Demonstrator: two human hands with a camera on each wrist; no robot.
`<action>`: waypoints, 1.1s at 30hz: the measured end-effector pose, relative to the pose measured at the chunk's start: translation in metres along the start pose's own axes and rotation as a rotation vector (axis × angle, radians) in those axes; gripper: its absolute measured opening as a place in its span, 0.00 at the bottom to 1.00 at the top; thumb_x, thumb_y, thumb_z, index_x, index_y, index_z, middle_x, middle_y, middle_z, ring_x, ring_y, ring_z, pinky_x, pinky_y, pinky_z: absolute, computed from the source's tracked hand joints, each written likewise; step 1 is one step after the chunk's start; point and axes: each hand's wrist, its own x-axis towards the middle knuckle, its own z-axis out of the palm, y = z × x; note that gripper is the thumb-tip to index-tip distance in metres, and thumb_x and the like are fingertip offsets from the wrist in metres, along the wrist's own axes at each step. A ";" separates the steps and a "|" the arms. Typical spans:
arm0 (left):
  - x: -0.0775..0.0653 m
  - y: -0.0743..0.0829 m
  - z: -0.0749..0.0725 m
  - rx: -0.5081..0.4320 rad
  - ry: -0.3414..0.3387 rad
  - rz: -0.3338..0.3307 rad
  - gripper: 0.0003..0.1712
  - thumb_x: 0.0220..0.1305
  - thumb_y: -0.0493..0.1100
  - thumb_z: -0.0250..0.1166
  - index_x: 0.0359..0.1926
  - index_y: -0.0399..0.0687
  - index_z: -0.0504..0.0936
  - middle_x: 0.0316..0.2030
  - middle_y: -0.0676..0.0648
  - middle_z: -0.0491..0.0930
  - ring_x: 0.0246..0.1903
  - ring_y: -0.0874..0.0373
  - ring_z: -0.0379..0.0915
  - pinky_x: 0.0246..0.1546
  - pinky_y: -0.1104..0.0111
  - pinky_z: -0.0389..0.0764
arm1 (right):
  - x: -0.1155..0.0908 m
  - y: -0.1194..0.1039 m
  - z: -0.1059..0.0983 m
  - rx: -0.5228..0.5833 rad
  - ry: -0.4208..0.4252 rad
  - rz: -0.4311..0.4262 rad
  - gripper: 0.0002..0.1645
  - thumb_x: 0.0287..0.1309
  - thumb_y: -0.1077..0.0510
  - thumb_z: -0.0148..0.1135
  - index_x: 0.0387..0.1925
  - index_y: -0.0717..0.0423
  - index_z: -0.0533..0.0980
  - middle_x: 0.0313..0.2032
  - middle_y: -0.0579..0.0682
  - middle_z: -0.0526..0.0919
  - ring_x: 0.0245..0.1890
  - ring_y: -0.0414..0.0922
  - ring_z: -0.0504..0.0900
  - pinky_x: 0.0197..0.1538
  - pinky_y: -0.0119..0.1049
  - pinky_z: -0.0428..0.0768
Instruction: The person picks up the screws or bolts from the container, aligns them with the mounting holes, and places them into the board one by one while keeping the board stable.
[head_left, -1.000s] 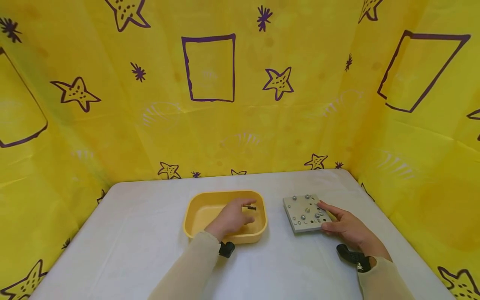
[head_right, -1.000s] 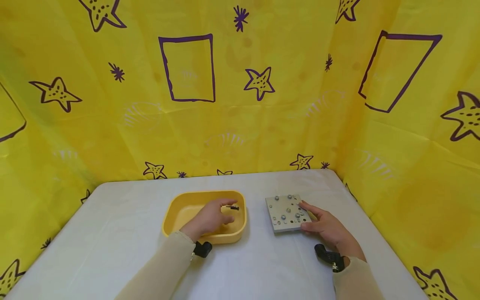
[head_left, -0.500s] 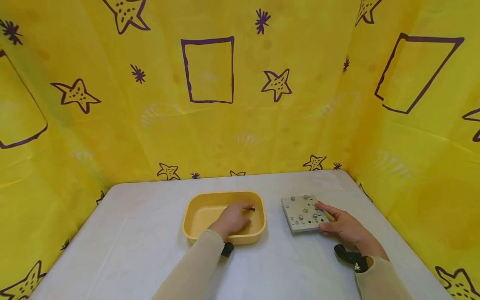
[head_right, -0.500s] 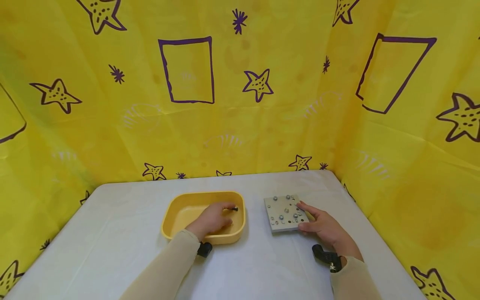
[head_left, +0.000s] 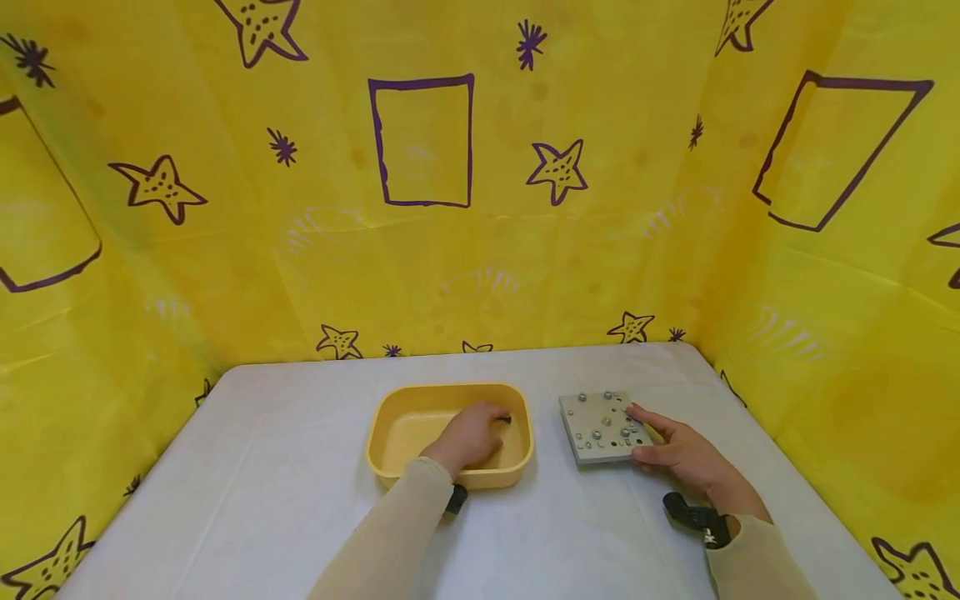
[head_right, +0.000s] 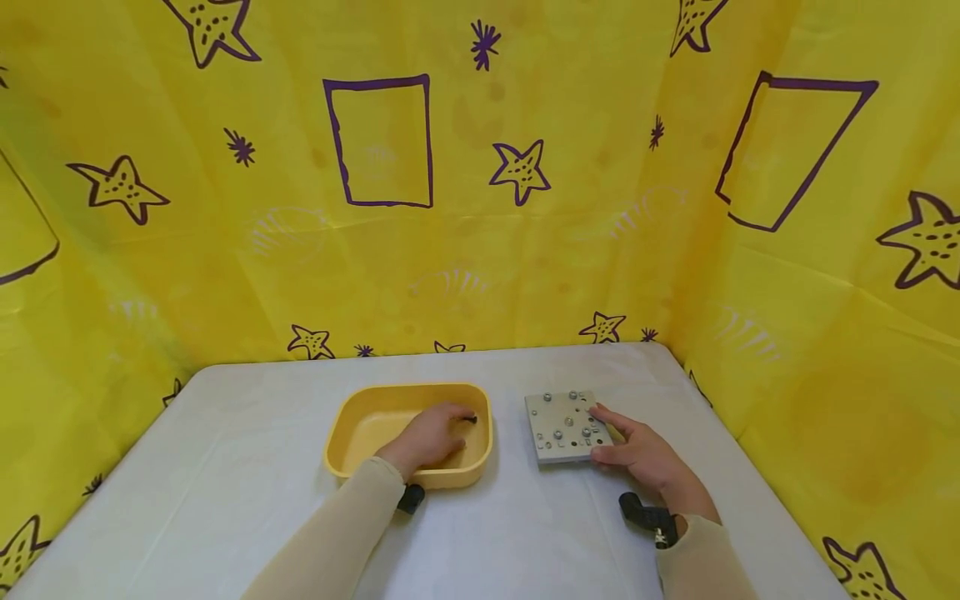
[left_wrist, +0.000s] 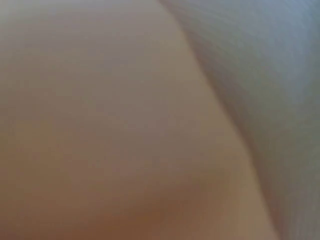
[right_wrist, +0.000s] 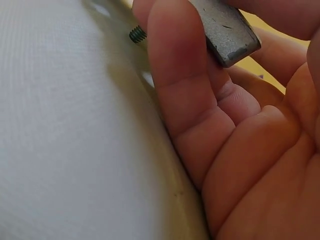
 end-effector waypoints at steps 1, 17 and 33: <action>0.000 0.000 0.000 0.004 -0.008 0.000 0.26 0.56 0.33 0.66 0.58 0.43 0.81 0.53 0.42 0.77 0.54 0.47 0.73 0.60 0.57 0.70 | 0.000 0.000 0.000 -0.007 0.003 -0.003 0.51 0.52 0.53 0.76 0.75 0.47 0.62 0.77 0.51 0.47 0.61 0.56 0.60 0.44 0.35 0.78; -0.001 0.004 0.001 0.150 -0.032 -0.011 0.19 0.67 0.32 0.56 0.56 0.45 0.83 0.49 0.45 0.70 0.39 0.53 0.73 0.50 0.62 0.77 | 0.001 0.000 0.002 0.040 -0.010 -0.013 0.50 0.52 0.56 0.76 0.74 0.49 0.63 0.77 0.51 0.48 0.60 0.57 0.63 0.42 0.38 0.82; -0.004 0.008 -0.002 0.260 0.005 -0.085 0.08 0.70 0.36 0.61 0.38 0.49 0.86 0.34 0.49 0.76 0.32 0.57 0.72 0.39 0.62 0.78 | -0.001 -0.001 0.003 0.066 -0.015 -0.008 0.49 0.54 0.57 0.75 0.75 0.48 0.62 0.78 0.52 0.46 0.54 0.55 0.70 0.42 0.38 0.82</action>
